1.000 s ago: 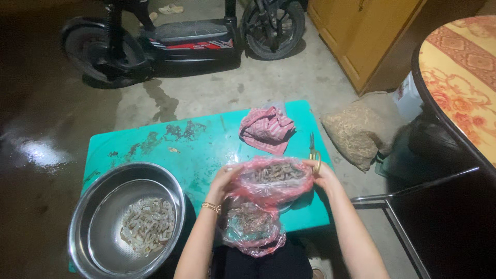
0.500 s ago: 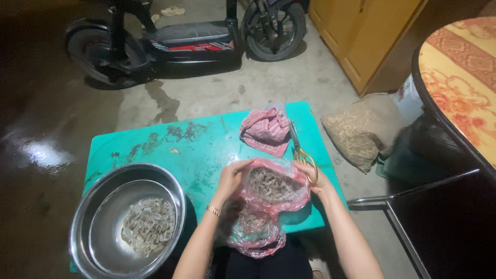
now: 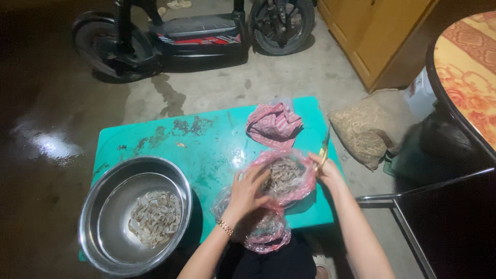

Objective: The person uses scissors to trim the heads and tails of small shrimp taken from a plastic bag. Each trimmed shrimp is placed into a metal bowl. The process is repeated continuously throughout the clip.

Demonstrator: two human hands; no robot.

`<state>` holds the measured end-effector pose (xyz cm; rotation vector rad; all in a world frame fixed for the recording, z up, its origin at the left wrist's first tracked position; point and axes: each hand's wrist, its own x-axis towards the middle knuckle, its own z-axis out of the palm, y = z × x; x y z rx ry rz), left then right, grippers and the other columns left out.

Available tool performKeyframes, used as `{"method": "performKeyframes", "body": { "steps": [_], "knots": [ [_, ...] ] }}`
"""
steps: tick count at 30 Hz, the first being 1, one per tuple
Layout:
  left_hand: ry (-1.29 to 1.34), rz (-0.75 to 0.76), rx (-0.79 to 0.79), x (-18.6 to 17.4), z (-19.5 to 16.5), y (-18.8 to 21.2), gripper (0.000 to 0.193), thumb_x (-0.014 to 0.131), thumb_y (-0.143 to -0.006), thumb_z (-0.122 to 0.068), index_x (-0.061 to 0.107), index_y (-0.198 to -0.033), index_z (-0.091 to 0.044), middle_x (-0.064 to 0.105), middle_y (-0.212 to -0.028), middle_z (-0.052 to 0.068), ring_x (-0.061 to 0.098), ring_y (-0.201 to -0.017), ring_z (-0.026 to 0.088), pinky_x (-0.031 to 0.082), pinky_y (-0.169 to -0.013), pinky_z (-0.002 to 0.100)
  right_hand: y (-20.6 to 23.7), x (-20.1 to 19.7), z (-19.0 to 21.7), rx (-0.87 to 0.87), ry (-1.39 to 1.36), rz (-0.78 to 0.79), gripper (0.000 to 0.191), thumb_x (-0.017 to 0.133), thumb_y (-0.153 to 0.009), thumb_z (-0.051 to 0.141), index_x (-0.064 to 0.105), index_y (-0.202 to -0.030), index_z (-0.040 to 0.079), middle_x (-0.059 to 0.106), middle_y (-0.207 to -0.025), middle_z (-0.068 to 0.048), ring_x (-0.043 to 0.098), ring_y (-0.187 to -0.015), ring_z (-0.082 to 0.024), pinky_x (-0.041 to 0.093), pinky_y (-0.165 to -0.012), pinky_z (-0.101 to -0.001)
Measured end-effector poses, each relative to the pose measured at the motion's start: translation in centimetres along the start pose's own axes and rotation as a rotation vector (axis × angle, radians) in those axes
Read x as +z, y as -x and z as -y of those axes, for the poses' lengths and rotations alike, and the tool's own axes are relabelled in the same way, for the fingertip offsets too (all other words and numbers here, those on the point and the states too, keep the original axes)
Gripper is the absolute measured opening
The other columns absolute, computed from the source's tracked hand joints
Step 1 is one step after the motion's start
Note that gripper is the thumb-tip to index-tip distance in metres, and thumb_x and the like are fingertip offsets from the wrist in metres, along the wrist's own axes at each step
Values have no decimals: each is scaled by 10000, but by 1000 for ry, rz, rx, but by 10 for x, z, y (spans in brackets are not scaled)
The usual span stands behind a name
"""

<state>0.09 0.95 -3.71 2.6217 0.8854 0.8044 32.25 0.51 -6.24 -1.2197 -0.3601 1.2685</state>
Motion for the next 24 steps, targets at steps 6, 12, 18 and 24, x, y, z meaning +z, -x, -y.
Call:
{"method": "performKeyframes", "body": {
  "steps": [6, 12, 18, 24],
  "knots": [
    [-7, 83, -77, -1, -22, 17, 1133, 897, -581, -472, 357, -1511, -114, 348, -1590, 140, 337, -1474, 328, 113, -1149, 692, 42, -29, 22, -255, 504, -188, 314, 818, -907, 203, 671, -1008, -55, 714, -969, -183, 672, -781, -222, 547, -644, -327],
    [-8, -104, 76, 23, -12, 10, 338, 763, -878, -265, 631, -1184, -214, 721, -1152, 28, 634, -1178, 223, 407, -1047, 501, 90, 2, -6, -326, 206, -49, 417, 684, -969, 295, 518, -1070, -75, 757, -1155, -202, 728, -843, -286, 614, -640, -363],
    [-157, -30, -114, 33, -11, 11, 465, 743, -883, -242, 607, -1303, -94, 700, -803, 116, 657, -776, 312, 414, -800, 483, 90, 22, -70, -149, 144, -44, 585, 608, -953, 355, 458, -1381, -15, 583, -1403, -201, 651, -1224, -326, 653, -762, -421],
    [-92, -72, -190, 9, -11, 10, 492, 794, -748, -282, 649, -1177, -89, 720, -825, 105, 669, -783, 311, 396, -762, 495, 108, -3, -95, -159, 223, -109, 551, 608, -974, 342, 489, -1355, -39, 608, -1310, -236, 679, -1166, -316, 660, -744, -439]
  ]
}}
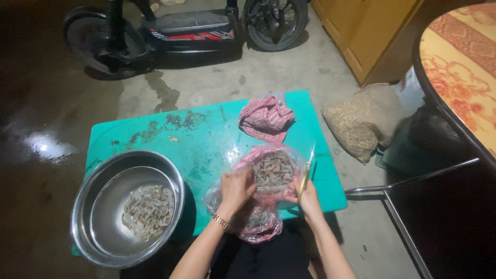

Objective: The person uses scissors to trim the heads and tails of small shrimp taken from a plastic bag. Each trimmed shrimp is placed into a metal bowl. The process is repeated continuously throughout the clip.

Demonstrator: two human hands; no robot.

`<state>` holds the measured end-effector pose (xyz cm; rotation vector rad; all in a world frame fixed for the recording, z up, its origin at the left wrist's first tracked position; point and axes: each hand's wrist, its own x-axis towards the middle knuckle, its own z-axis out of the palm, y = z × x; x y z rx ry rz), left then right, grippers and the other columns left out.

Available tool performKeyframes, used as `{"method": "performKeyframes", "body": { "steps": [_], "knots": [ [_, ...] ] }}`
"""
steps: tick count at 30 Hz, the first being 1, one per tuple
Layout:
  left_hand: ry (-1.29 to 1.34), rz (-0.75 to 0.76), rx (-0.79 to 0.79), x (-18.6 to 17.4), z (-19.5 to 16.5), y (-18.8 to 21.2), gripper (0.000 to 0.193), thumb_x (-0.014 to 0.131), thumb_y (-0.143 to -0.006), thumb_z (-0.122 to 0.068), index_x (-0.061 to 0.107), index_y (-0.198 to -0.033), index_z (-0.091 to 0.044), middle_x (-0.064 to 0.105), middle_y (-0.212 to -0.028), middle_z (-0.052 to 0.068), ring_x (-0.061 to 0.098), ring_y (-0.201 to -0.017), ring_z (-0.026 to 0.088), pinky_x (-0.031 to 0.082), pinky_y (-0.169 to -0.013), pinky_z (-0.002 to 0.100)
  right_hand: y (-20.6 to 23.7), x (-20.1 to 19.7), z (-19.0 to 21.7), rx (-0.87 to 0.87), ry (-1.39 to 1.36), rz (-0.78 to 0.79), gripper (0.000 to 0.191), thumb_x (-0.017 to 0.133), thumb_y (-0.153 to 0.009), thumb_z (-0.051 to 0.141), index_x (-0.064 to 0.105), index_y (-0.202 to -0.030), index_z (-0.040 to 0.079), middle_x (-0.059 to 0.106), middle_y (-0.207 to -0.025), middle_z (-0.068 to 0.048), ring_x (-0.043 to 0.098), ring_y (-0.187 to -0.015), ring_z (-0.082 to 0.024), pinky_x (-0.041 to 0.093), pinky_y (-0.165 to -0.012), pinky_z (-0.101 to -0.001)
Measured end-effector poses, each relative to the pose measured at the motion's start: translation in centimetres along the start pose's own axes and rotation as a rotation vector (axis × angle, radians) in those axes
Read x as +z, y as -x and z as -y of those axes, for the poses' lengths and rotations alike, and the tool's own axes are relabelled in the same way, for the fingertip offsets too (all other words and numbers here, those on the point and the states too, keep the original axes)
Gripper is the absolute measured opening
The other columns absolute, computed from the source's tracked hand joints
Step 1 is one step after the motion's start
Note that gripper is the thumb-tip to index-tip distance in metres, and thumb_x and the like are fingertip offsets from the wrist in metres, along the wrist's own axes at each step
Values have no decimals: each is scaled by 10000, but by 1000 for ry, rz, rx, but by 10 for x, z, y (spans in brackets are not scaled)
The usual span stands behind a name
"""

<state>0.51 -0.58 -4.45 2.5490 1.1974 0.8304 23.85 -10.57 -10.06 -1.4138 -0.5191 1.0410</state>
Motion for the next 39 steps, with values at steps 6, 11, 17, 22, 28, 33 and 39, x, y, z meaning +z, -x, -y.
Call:
{"method": "performKeyframes", "body": {
  "steps": [6, 11, 17, 22, 28, 33, 39],
  "knots": [
    [153, -77, 160, 43, -15, -42, 122, 736, -788, -181, 711, -892, -122, 707, -841, 102, 689, -836, 303, 505, -721, 449, 31, -9, 15, -98, -51, 14, 348, 603, -983, 284, 576, -1158, -16, 710, -1175, -178, 737, -976, -263, 643, -703, -376],
    [-178, 7, 212, 83, -23, -76, 28, 675, -799, -106, 665, -824, -98, 702, -780, 130, 704, -774, 320, 523, -699, 467, 68, -17, 25, -73, -24, -4, 277, 631, -981, 253, 546, -1015, -8, 742, -1063, -170, 735, -839, -228, 604, -617, -342],
    [-54, 50, 179, 60, -24, -82, 161, 735, -787, -204, 692, -855, -64, 716, -793, 163, 704, -791, 359, 542, -737, 479, 97, -30, 21, -31, -25, -15, 249, 625, -968, 242, 599, -1006, -3, 738, -1028, -170, 713, -778, -199, 604, -595, -327],
    [971, 227, -169, 24, -13, -67, 274, 724, -878, -149, 719, -1132, -47, 765, -1023, 74, 708, -956, 183, 561, -868, 338, 104, -44, 0, -12, 56, 25, 260, 626, -984, 251, 635, -996, -8, 728, -914, -158, 665, -702, -185, 564, -556, -304],
    [1420, 89, -262, 26, 7, -57, 235, 744, -912, -60, 725, -1139, -1, 751, -1119, 72, 688, -1047, 126, 547, -947, 278, 102, -40, -41, -100, 264, 116, 202, 711, -973, 144, 691, -1069, -32, 699, -875, -153, 651, -792, -166, 510, -677, -269],
    [1423, 5, -321, 31, 15, -50, 217, 757, -914, -69, 717, -1111, 12, 747, -1085, 83, 694, -1015, 140, 549, -926, 283, 110, -38, -58, -147, 115, 141, 284, 748, -885, 51, 707, -1149, -46, 713, -980, -43, 644, -876, -73, 523, -760, -212],
    [1445, -64, -361, 18, 6, -43, 229, 743, -902, -58, 696, -1110, 23, 766, -1059, 110, 730, -1006, 168, 565, -927, 297, 121, -44, -60, -166, 79, 199, 317, 758, -881, 27, 713, -1183, -58, 682, -987, -48, 603, -876, -73, 492, -757, -223]
  ]
}}
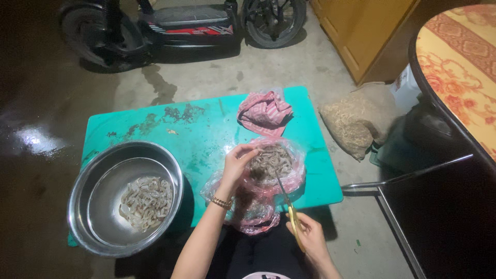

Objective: The person uses scissors to trim the heads and tails of small shrimp taken from a plastic bag. Each trimmed shrimp is placed into a metal bowl. The process is repeated continuously throughout the clip.

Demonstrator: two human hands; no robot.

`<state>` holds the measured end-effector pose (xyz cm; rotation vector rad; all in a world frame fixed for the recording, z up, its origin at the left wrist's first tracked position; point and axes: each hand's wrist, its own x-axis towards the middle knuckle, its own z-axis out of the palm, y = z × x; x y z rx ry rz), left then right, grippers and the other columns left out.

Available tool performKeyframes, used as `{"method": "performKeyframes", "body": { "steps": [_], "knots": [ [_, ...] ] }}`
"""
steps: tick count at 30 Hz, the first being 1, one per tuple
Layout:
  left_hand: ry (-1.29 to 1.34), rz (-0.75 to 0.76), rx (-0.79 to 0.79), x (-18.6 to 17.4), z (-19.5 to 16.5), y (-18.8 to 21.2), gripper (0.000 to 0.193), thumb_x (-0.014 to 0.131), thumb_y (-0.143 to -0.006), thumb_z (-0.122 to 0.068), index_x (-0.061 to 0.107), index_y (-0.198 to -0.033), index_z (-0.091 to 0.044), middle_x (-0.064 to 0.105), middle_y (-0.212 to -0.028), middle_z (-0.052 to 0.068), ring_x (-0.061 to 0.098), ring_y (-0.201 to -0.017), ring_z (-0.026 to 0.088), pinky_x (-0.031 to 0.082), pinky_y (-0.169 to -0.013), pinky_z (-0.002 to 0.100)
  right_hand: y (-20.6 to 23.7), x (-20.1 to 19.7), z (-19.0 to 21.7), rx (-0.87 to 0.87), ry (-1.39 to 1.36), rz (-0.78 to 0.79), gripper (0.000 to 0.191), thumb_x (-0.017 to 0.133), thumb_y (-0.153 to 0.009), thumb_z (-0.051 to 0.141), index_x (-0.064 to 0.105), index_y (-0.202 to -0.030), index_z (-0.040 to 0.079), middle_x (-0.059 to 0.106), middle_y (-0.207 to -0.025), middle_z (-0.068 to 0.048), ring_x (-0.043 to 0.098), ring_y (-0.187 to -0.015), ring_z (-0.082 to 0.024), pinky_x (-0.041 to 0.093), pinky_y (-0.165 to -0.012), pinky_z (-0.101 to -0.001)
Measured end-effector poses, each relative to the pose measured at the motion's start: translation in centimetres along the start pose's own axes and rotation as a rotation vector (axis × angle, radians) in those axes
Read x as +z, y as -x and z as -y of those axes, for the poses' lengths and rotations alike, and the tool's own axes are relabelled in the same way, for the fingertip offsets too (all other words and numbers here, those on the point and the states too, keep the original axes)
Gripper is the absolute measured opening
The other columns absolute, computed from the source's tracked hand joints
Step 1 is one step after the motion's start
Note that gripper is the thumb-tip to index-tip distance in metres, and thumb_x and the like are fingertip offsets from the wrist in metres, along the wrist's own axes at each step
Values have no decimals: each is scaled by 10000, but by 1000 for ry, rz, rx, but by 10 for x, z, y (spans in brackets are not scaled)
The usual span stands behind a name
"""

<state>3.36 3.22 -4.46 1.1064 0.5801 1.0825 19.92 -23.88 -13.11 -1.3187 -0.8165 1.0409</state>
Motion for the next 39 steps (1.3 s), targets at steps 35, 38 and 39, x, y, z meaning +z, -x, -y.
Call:
{"method": "performKeyframes", "body": {
  "steps": [35, 38, 39],
  "knots": [
    [79, -466, -166, -49, 5, 147, 220, 730, -895, -60, 726, -1089, 44, 790, -1002, 135, 765, -908, 197, 576, -836, 275, 1, 89, 9, 420, 37, 377, 332, 693, -935, 284, 718, -1178, 61, 503, -691, 73, 375, -513, -16, 226, -453, -213],
    [87, -445, -210, -49, 9, 147, 215, 733, -902, -56, 728, -1086, 55, 779, -1005, 149, 763, -915, 204, 567, -835, 276, -1, 93, 10, 433, 25, 341, 326, 684, -929, 285, 720, -1167, 65, 549, -720, 83, 381, -515, -14, 231, -456, -213],
    [102, -441, -211, -50, 10, 148, 213, 735, -900, -53, 725, -1083, 55, 781, -1000, 152, 762, -907, 206, 572, -834, 280, -2, 93, 9, 439, 17, 341, 324, 683, -928, 284, 722, -1159, 60, 543, -712, 85, 375, -511, -15, 226, -451, -213]
  ]
}}
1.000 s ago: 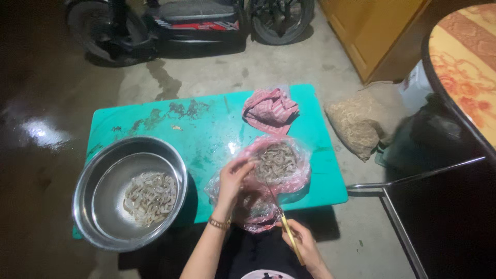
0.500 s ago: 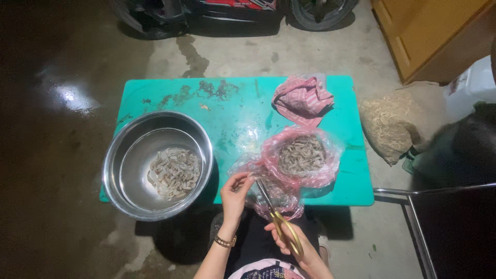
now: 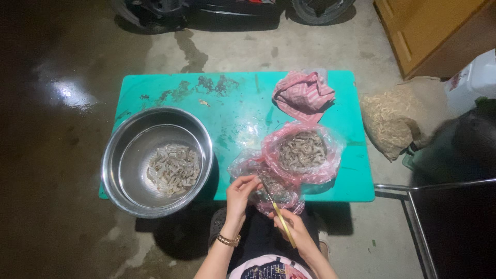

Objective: The person uses scissors to trim the heads and tails of small shrimp taken from a plastic bag. Each trimmed shrimp is placed into a metal bowl. The process is repeated continuously throughout the clip.

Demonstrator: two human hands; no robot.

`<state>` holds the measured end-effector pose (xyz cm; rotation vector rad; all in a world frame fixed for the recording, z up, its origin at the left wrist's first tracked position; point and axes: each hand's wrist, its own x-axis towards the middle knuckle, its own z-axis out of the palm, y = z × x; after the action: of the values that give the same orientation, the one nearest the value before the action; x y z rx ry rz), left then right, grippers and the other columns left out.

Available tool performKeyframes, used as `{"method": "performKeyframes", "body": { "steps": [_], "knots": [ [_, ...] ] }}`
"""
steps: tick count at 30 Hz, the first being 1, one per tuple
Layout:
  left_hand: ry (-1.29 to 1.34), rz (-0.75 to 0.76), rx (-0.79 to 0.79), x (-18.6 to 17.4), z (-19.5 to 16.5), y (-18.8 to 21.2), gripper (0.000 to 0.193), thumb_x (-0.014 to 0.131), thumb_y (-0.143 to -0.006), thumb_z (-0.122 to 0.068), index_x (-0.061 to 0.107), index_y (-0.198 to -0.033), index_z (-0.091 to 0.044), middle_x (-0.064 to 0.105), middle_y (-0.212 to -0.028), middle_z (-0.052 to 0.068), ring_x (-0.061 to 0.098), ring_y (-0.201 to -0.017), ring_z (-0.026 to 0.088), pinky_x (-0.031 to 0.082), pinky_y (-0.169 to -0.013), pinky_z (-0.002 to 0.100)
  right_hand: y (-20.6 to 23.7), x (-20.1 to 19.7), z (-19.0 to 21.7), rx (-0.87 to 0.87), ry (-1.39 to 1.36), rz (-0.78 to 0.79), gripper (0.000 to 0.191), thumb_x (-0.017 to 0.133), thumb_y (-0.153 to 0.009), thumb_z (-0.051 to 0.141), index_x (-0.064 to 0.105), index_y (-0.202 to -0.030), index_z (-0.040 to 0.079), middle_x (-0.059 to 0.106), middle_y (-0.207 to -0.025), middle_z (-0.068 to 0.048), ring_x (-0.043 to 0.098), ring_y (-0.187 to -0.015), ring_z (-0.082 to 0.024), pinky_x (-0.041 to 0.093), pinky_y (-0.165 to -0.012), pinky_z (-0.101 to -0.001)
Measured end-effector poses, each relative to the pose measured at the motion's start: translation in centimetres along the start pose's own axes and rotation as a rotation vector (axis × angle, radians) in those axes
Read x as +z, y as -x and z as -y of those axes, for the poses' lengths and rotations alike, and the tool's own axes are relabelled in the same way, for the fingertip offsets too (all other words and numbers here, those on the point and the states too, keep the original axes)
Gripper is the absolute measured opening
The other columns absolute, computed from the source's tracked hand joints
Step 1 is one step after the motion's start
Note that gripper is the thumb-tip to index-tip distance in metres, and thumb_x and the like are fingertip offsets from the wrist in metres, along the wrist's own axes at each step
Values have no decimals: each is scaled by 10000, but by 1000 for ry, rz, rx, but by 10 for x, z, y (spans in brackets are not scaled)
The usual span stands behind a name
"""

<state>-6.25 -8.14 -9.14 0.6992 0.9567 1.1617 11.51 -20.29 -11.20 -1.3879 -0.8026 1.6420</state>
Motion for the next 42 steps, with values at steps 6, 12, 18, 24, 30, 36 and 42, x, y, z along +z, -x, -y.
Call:
{"method": "performKeyframes", "body": {
  "steps": [6, 12, 18, 24, 30, 36, 42],
  "knots": [
    [0, 16, -28, -7, 10, -6, 199, 733, -890, -48, 725, -1061, 55, 784, -982, 143, 766, -885, 201, 576, -823, 280, -14, -10, -18, -61, 79, -15, 281, 711, -936, 272, 767, -1098, 50, 534, -673, 62, 426, -530, -28, 284, -456, -207],
    [-14, 33, -25, -11, 19, -14, 191, 738, -890, -26, 726, -1057, 66, 783, -976, 148, 767, -884, 194, 581, -813, 276, -23, -17, -24, -120, 152, -48, 309, 710, -972, 297, 791, -1028, 4, 662, -738, 6, 555, -593, -48, 400, -494, -195],
    [-131, 32, 57, -8, 7, -13, 197, 745, -898, -48, 748, -1074, 40, 792, -999, 129, 754, -905, 169, 582, -818, 255, -17, -19, -4, 28, -3, -25, 438, 636, -941, 408, 771, -1025, 0, 556, -637, -17, 490, -437, -85, 371, -369, -229],
    [-784, -112, 461, 3, -37, 17, 166, 767, -878, -156, 783, -1030, -90, 814, -987, 30, 762, -921, 119, 528, -901, 342, -18, -33, -7, 21, -56, -34, 537, 590, -966, 450, 735, -1106, -47, 584, -713, -6, 536, -512, -66, 418, -413, -227],
    [-1056, -182, 898, 4, -71, 33, 123, 766, -890, -223, 793, -999, -173, 790, -1027, -16, 708, -1048, 138, 352, -1048, 407, -22, -44, -18, 22, 5, -54, 441, 628, -956, 385, 747, -1123, -4, 486, -647, 27, 418, -470, -67, 306, -397, -233],
    [-1104, -540, 604, -69, -120, 12, 191, 720, -931, -286, 785, -1084, -193, 801, -1097, 0, 613, -1130, 216, 369, -1077, 390, -22, -42, -15, 14, 24, -52, 429, 617, -954, 364, 745, -1124, -9, 493, -645, 29, 428, -472, -68, 318, -405, -243],
    [-1023, -453, 822, -72, -127, -2, 412, 633, -1011, -185, 611, -1409, -77, 501, -1533, 205, 457, -1437, 382, 322, -1164, 520, -19, -32, -22, 23, 28, -92, 373, 653, -929, 327, 761, -1110, 19, 500, -638, 27, 428, -470, -74, 304, -408, -244]
  ]
}}
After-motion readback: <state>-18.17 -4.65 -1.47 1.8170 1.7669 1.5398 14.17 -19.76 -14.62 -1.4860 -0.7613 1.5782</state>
